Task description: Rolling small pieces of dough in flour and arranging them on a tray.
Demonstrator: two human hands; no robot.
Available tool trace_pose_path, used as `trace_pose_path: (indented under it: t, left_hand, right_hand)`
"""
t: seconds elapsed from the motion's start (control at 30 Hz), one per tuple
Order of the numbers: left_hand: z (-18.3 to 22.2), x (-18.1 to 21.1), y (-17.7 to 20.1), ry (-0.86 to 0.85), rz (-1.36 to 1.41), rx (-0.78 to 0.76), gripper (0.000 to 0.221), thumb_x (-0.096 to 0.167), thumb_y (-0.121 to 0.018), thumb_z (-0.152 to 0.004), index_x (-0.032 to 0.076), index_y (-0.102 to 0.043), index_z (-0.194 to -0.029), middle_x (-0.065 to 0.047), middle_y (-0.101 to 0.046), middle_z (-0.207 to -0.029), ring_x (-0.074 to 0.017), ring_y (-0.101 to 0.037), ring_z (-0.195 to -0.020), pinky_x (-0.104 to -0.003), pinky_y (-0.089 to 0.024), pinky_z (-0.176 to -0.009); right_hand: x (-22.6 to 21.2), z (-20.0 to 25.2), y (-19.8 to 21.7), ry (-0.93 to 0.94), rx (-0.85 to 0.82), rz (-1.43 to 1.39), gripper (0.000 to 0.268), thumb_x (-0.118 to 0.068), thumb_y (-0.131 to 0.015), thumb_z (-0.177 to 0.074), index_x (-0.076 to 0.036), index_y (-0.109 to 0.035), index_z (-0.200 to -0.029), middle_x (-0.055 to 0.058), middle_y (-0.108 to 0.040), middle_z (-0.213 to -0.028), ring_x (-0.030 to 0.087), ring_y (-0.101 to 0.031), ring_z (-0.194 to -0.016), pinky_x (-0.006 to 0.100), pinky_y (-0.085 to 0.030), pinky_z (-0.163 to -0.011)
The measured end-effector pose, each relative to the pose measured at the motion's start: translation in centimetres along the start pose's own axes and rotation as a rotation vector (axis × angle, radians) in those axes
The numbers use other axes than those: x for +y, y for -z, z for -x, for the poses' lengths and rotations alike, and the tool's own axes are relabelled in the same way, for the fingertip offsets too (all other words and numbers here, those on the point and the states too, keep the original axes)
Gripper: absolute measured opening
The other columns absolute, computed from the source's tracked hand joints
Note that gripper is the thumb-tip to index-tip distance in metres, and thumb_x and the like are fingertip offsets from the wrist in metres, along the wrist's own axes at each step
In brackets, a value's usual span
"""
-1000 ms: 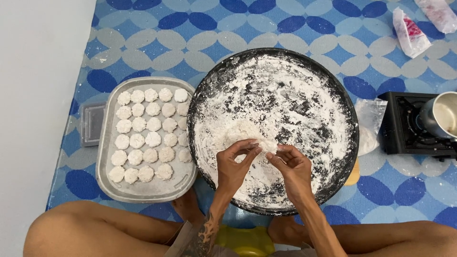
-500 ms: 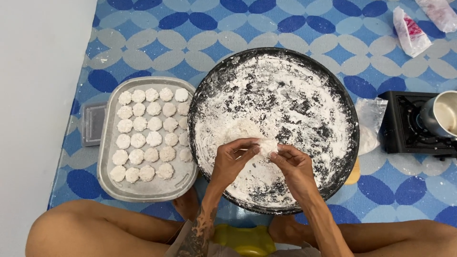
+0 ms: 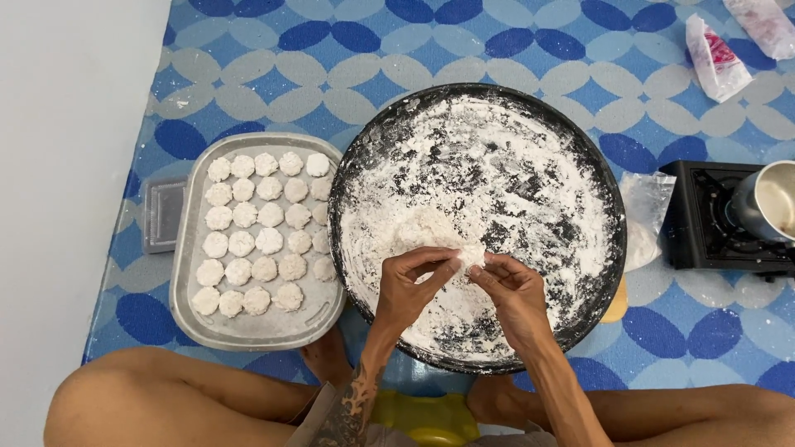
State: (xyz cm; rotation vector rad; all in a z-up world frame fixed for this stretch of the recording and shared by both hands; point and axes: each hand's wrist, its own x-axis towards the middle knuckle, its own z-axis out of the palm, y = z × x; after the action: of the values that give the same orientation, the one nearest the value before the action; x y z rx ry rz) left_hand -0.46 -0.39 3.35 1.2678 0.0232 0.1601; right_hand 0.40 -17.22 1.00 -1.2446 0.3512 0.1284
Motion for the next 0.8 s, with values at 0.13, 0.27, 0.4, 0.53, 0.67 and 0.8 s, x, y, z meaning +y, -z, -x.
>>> trace_pose_path:
  t: [0.13,0.27,0.4,0.53,0.67,0.8]
  left_hand:
    - [-0.1,-1.0,0.0,-0.027,-0.028,0.041,0.011,-0.002,-0.085,-0.081,-0.003,-0.08,-0.091,-0.02,-0.08,-0.088,-0.0233,-0.077,-0.09,-0.033,-0.065,-0.076]
    - [0.0,-0.7,-0.1,0.015,-0.025,0.041,0.011,0.001,-0.083,-0.083,-0.001,-0.08,-0.094,-0.019,-0.08,-0.091,-0.0235,-0.075,-0.094,-0.033,-0.065,-0.079]
    - [0.2,-0.7,0.1,0.007,-0.042,-0.004,0.012,0.004,-0.079,-0.088,0.001,-0.08,-0.1,-0.02,-0.079,-0.094,-0.0317,-0.074,-0.097,-0.038,-0.065,-0.08]
    - [0.2,-1.1,0.1,0.013,-0.068,-0.002,0.012,0.004,-0.081,-0.087,0.001,-0.08,-0.098,-0.019,-0.079,-0.094,-0.0285,-0.074,-0.097,-0.036,-0.065,-0.081]
    - [0.1,-1.1,-0.1,0.002,-0.056,0.033,0.01,0.001,-0.081,-0.085,0.0,-0.08,-0.095,-0.019,-0.079,-0.091,-0.0252,-0.074,-0.095,-0.033,-0.065,-0.078]
    - [0.3,-1.2,0.0,0.015,-0.056,0.036,0.01,0.004,-0.081,-0.086,0.0,-0.08,-0.095,-0.02,-0.079,-0.093,-0.026,-0.075,-0.096,-0.034,-0.065,-0.078]
  right_hand:
    - [0.3,-0.3,0.0,0.015,-0.001,0.047,0.027,0.01,-0.082,-0.076,0.003,-0.071,-0.1,0.013,-0.074,-0.087,0.02,-0.074,-0.078,0.038,-0.064,-0.082]
    - [-0.8,0.3,-0.6,0.017,-0.021,0.094,0.027,0.005,-0.083,-0.077,0.003,-0.072,-0.101,0.011,-0.074,-0.086,0.019,-0.073,-0.079,0.037,-0.062,-0.081]
    - [-0.1,-0.3,0.2,0.025,-0.031,0.258,0.021,-0.004,-0.087,-0.079,-0.001,-0.077,-0.097,0.01,-0.076,-0.083,0.014,-0.071,-0.077,0.034,-0.06,-0.079]
    - [-0.5,0.1,-0.3,0.027,-0.039,0.313,0.018,-0.007,-0.087,-0.08,-0.002,-0.079,-0.096,0.012,-0.077,-0.081,0.016,-0.071,-0.075,0.035,-0.059,-0.078]
    - [-0.3,0.1,-0.1,0.045,-0.034,0.352,0.014,-0.011,-0.086,-0.083,-0.003,-0.078,-0.092,0.009,-0.073,-0.076,0.015,-0.069,-0.075,0.033,-0.055,-0.079]
    - [0.5,-0.5,0.6,0.027,-0.041,0.361,0.015,-0.01,-0.084,-0.084,-0.001,-0.079,-0.094,0.015,-0.074,-0.078,0.021,-0.068,-0.073,0.037,-0.055,-0.081]
